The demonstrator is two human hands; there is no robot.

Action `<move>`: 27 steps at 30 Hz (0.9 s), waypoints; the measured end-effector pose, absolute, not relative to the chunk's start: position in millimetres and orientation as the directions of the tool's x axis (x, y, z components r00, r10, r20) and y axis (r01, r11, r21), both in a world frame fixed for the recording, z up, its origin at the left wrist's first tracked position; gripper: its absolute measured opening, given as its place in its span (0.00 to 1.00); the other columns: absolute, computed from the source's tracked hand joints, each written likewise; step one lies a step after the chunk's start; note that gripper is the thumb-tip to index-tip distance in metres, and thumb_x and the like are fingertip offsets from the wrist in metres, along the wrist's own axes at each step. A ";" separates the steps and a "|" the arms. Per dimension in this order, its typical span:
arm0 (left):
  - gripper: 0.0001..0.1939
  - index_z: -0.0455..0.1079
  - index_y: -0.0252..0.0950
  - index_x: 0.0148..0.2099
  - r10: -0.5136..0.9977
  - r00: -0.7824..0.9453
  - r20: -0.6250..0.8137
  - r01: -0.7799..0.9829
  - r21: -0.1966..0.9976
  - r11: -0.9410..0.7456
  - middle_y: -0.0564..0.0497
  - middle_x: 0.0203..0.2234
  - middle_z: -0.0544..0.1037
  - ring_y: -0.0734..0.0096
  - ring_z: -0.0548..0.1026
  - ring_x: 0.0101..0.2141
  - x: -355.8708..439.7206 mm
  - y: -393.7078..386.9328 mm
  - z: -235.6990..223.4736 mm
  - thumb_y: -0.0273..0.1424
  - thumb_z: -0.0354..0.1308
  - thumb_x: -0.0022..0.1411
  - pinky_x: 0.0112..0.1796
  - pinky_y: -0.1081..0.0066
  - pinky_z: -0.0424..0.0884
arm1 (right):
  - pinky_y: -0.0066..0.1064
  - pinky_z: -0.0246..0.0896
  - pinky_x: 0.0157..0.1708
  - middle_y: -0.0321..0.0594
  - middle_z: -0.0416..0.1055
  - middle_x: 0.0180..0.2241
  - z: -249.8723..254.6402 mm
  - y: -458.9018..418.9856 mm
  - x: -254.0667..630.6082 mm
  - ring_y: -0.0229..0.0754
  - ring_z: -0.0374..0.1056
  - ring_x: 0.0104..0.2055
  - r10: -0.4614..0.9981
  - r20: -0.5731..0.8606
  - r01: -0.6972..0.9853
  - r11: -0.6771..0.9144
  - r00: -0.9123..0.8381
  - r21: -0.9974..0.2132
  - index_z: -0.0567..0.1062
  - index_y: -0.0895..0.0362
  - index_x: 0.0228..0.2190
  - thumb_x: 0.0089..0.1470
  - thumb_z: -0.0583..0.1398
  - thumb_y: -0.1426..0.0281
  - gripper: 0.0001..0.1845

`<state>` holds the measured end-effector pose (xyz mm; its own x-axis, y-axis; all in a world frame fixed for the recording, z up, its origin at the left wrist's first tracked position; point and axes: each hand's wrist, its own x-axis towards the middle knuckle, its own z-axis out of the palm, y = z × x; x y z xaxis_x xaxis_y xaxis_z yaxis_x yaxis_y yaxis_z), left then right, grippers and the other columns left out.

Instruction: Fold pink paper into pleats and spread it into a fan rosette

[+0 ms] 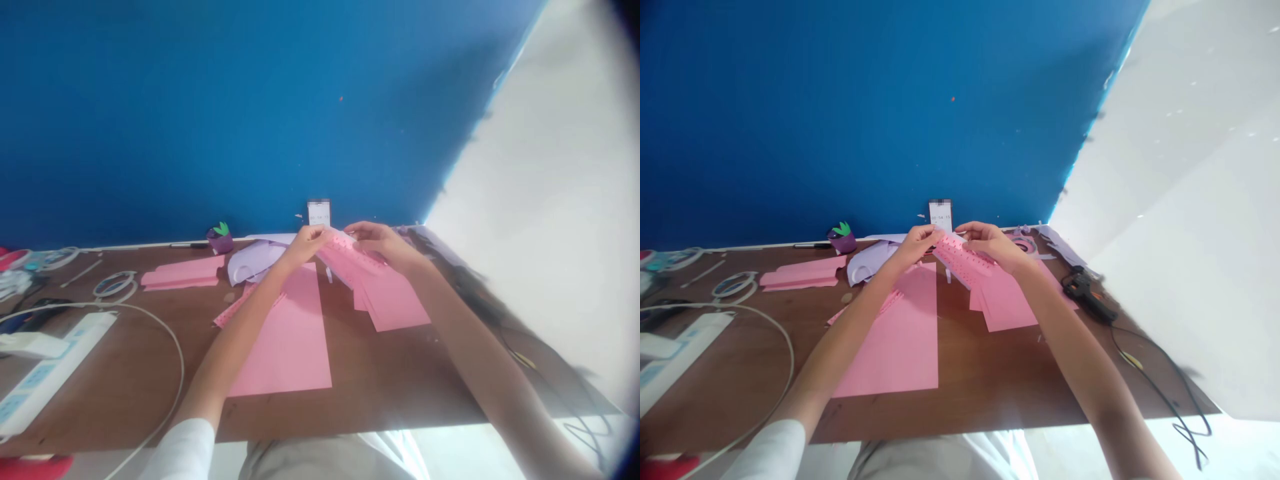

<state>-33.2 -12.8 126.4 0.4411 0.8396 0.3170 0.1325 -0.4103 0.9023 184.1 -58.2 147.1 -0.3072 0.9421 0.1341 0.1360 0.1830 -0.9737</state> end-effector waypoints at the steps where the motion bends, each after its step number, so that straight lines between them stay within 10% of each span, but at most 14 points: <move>1: 0.17 0.71 0.33 0.33 0.827 0.484 0.285 0.147 0.906 -0.398 0.53 0.22 0.69 0.75 0.67 0.24 -37.9 -13.7 131.1 0.43 0.56 0.62 0.26 0.76 0.62 | 0.28 0.56 0.26 0.36 0.70 0.32 149.2 -59.5 183.9 0.32 0.60 0.26 0.943 0.145 0.131 0.191 -0.301 -0.973 0.76 0.54 0.44 0.45 0.65 0.67 0.21; 12: 0.18 0.64 0.34 0.25 0.885 0.327 0.331 0.091 0.921 -0.378 0.54 0.20 0.64 0.78 0.63 0.22 -48.4 -9.9 140.9 0.41 0.56 0.62 0.25 0.76 0.57 | 0.26 0.49 0.17 0.34 0.64 0.18 153.2 -58.5 189.8 0.32 0.56 0.19 0.977 0.190 0.295 0.210 -0.094 -0.932 0.74 0.56 0.28 0.47 0.66 0.52 0.19; 27: 0.16 0.62 0.35 0.26 0.868 0.415 0.275 0.215 0.897 -0.387 0.54 0.24 0.68 0.76 0.66 0.27 -68.9 -24.4 169.7 0.38 0.49 0.63 0.32 0.73 0.61 | 0.27 0.44 0.18 0.33 0.62 0.18 160.2 -67.2 185.5 0.30 0.52 0.18 0.935 0.320 0.361 0.355 -0.154 -0.862 0.78 0.57 0.31 0.52 0.63 0.53 0.19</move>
<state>-68.9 -24.4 169.7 0.4147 0.8676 0.2746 0.2155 -0.3868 0.8966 185.5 -67.2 160.2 -0.1541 0.9348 0.3199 0.3612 0.3546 -0.8624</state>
